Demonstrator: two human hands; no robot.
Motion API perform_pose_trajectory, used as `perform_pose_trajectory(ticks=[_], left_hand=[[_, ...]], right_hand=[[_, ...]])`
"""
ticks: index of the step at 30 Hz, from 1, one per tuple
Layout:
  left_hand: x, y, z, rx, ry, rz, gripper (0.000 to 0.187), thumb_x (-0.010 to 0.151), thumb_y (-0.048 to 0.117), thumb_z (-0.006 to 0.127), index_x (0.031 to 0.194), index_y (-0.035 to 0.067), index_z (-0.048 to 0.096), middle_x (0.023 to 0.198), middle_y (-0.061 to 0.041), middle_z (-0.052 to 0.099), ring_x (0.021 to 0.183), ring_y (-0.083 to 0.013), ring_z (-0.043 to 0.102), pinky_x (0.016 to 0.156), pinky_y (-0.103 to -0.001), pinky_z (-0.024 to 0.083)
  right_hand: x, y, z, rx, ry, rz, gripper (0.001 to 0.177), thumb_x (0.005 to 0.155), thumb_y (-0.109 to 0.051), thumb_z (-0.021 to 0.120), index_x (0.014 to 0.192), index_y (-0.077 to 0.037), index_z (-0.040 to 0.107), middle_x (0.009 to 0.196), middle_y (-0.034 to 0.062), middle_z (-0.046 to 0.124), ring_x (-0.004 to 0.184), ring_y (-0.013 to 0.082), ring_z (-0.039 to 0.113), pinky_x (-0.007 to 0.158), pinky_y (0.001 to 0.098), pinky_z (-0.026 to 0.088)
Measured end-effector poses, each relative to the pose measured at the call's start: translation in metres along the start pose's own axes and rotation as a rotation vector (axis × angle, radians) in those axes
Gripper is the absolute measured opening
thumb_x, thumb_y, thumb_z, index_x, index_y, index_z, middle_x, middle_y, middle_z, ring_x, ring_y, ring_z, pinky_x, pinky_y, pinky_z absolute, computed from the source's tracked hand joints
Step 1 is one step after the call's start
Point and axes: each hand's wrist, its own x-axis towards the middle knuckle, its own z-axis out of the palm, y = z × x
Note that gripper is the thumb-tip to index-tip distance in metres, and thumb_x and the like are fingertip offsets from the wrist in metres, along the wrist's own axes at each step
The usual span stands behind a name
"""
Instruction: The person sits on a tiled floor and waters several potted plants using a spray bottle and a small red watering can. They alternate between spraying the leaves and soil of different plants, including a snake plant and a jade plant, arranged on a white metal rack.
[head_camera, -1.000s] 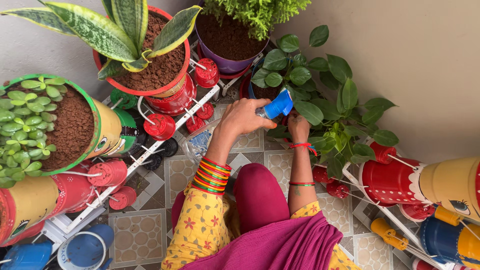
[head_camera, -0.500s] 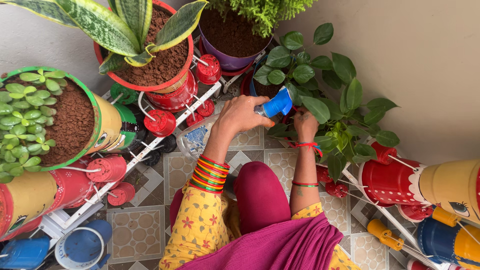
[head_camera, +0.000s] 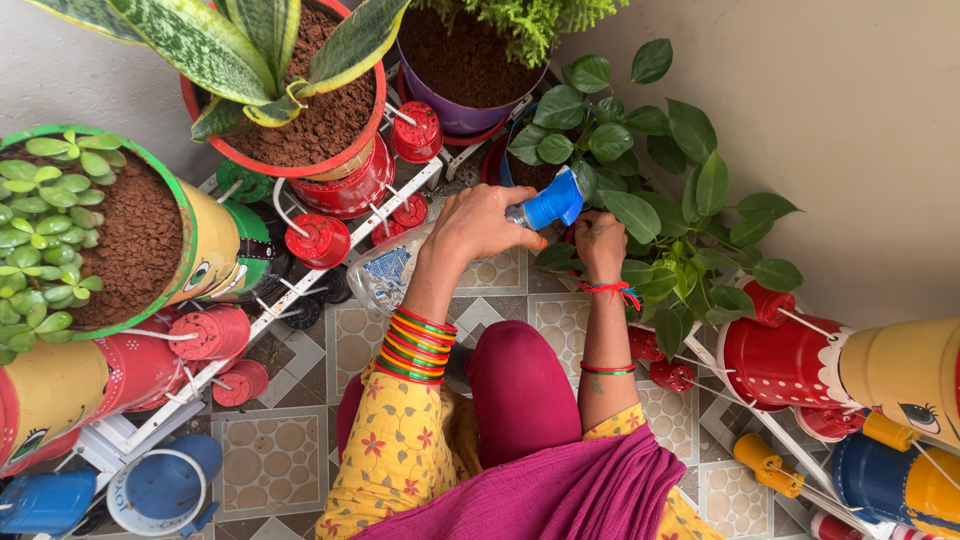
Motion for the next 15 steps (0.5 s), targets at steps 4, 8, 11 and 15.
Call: perform_pose_trajectory(ticks=[4, 8, 11, 15], left_hand=[[0.002, 0.0, 0.001, 0.006, 0.005, 0.014, 0.077, 0.057, 0.053, 0.085, 0.129, 0.029, 0.071, 0.107, -0.016, 0.076, 0.101, -0.0353, 0.072, 0.088, -0.045, 0.055], [0.002, 0.001, 0.002, 0.012, 0.005, 0.018, 0.077, 0.058, 0.053, 0.084, 0.129, 0.028, 0.071, 0.106, -0.016, 0.076, 0.101, -0.0359, 0.072, 0.088, -0.045, 0.055], [0.002, 0.001, 0.002, 0.009, 0.0, 0.014, 0.077, 0.058, 0.053, 0.084, 0.129, 0.028, 0.071, 0.105, -0.016, 0.076, 0.101, -0.0358, 0.072, 0.088, -0.046, 0.055], [0.002, 0.0, 0.001, 0.009, 0.007, 0.013, 0.076, 0.057, 0.053, 0.085, 0.128, 0.028, 0.072, 0.106, -0.017, 0.076, 0.101, -0.0366, 0.072, 0.088, -0.046, 0.055]], right_hand=[[-0.005, 0.006, 0.003, -0.028, 0.005, -0.011, 0.019, 0.086, -0.013, 0.066, 0.097, -0.01, 0.081, 0.09, 0.0217, 0.074, 0.086, 0.0418, 0.072, 0.083, 0.048, 0.057], [-0.01, 0.003, 0.003, -0.038, 0.028, -0.044, 0.019, 0.086, -0.013, 0.066, 0.097, -0.008, 0.081, 0.088, 0.0227, 0.074, 0.085, 0.0424, 0.072, 0.083, 0.0485, 0.056], [-0.012, -0.001, 0.002, -0.019, 0.011, -0.02, 0.021, 0.084, -0.012, 0.066, 0.098, -0.008, 0.08, 0.086, 0.0229, 0.073, 0.085, 0.042, 0.072, 0.082, 0.0482, 0.057], [-0.013, 0.0, 0.001, -0.015, -0.003, -0.012, 0.02, 0.083, -0.013, 0.067, 0.097, -0.009, 0.081, 0.085, 0.0221, 0.074, 0.084, 0.0421, 0.072, 0.081, 0.0482, 0.057]])
